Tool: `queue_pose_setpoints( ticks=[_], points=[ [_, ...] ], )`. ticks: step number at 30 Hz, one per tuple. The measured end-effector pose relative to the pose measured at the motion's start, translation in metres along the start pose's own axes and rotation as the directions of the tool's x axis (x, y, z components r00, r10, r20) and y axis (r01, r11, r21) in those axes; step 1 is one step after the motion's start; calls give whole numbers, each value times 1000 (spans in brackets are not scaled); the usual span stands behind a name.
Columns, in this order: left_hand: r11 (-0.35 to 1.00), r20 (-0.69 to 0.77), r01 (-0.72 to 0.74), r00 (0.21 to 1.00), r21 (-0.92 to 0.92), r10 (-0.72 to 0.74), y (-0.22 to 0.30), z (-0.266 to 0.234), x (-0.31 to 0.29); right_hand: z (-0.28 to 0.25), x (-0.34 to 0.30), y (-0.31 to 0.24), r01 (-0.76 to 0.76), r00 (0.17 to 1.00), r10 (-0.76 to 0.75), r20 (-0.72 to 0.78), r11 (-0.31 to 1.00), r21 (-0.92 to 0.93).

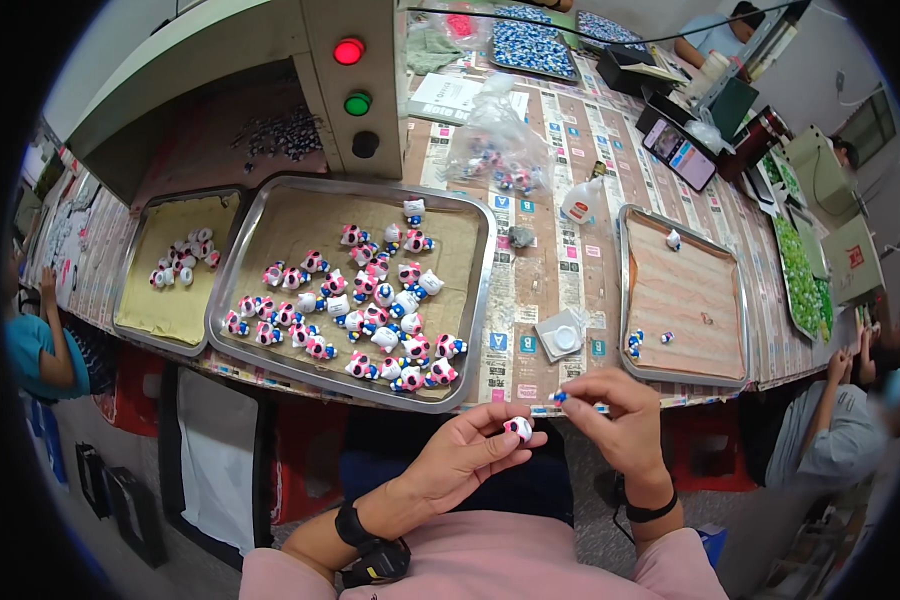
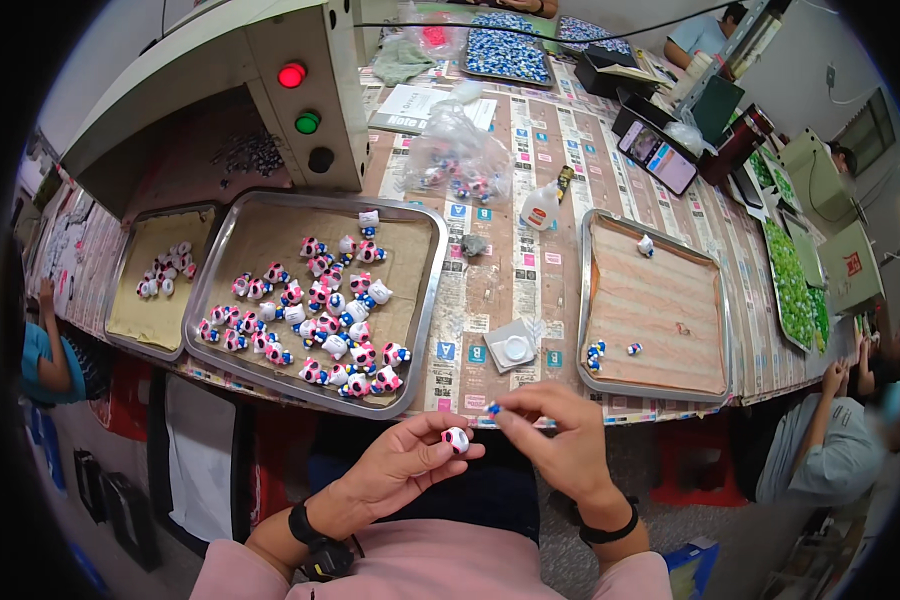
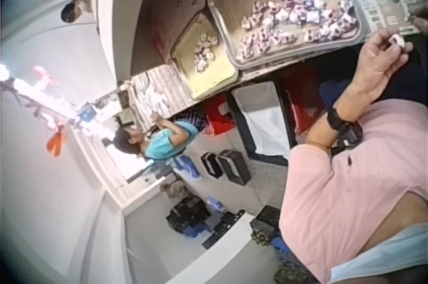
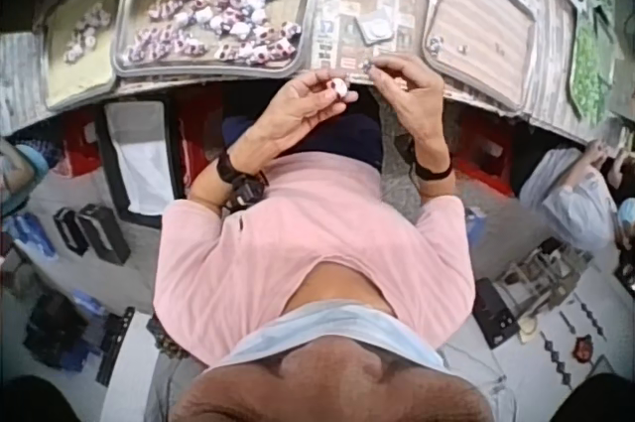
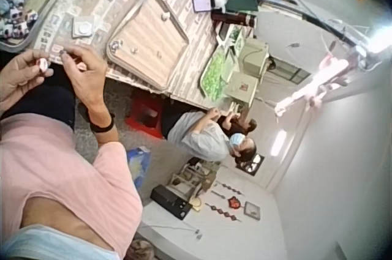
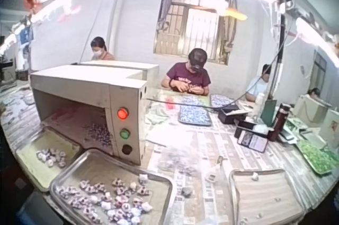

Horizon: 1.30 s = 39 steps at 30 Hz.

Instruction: The person assembles small, round, white objects with pink and blue patterns by hand. They pick up a base object from a metal tray, attach a small blue component, and place the finished item back into the tray. The process is repetitive and performed one item at a time.

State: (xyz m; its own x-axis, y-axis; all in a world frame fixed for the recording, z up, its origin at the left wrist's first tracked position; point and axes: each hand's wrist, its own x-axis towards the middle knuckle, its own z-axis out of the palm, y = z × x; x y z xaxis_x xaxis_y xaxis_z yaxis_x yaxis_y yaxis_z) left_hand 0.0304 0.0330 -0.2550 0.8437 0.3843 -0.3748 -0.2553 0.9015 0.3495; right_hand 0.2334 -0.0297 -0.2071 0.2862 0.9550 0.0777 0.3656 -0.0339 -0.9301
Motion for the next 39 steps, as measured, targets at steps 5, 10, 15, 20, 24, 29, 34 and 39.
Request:
queue_pose_setpoints(
  ticks=[5, 10, 15, 20, 24, 29, 34, 39],
  points=[
    [995, -12, -14, 1000, 99, 15, -1, 1, 2, 6, -16, -4, -55, 997, 46, 59, 985, 162],
    [988, -36, -14, 999, 153, 20, 1, 7, 0, 10, -20, 2, -98, 992, 79, 100, 976, 196],
    [974, -69, -56, 995, 221, 73, -2, 7, 1, 10, -19, 2, -58, 990, 36, 136, 985, 163],
    [941, -59, -114, 989, 318, 139, -6, 4, 0, 10, -18, -2, 6, 992, -18, 128, 995, 95],
    [912, -18, -174, 981, 372, 194, -8, 3, 2, 11, -18, 7, -17, 990, 2, 144, 994, 105],
    [903, 16, -112, 993, 414, 116, 7, 8, -6, 10, -17, -2, 1, 978, -34, 207, 987, 158],
    [655, 44, -320, 915, 684, 401, 55, -1, -30, 4, -5, -11, 77, 949, -118, 294, 986, 148],
    [-57, 124, -173, 405, 983, 906, 157, -54, -42, -12, -16, 2, 30, 994, -34, 101, 999, 40]
  ],
)
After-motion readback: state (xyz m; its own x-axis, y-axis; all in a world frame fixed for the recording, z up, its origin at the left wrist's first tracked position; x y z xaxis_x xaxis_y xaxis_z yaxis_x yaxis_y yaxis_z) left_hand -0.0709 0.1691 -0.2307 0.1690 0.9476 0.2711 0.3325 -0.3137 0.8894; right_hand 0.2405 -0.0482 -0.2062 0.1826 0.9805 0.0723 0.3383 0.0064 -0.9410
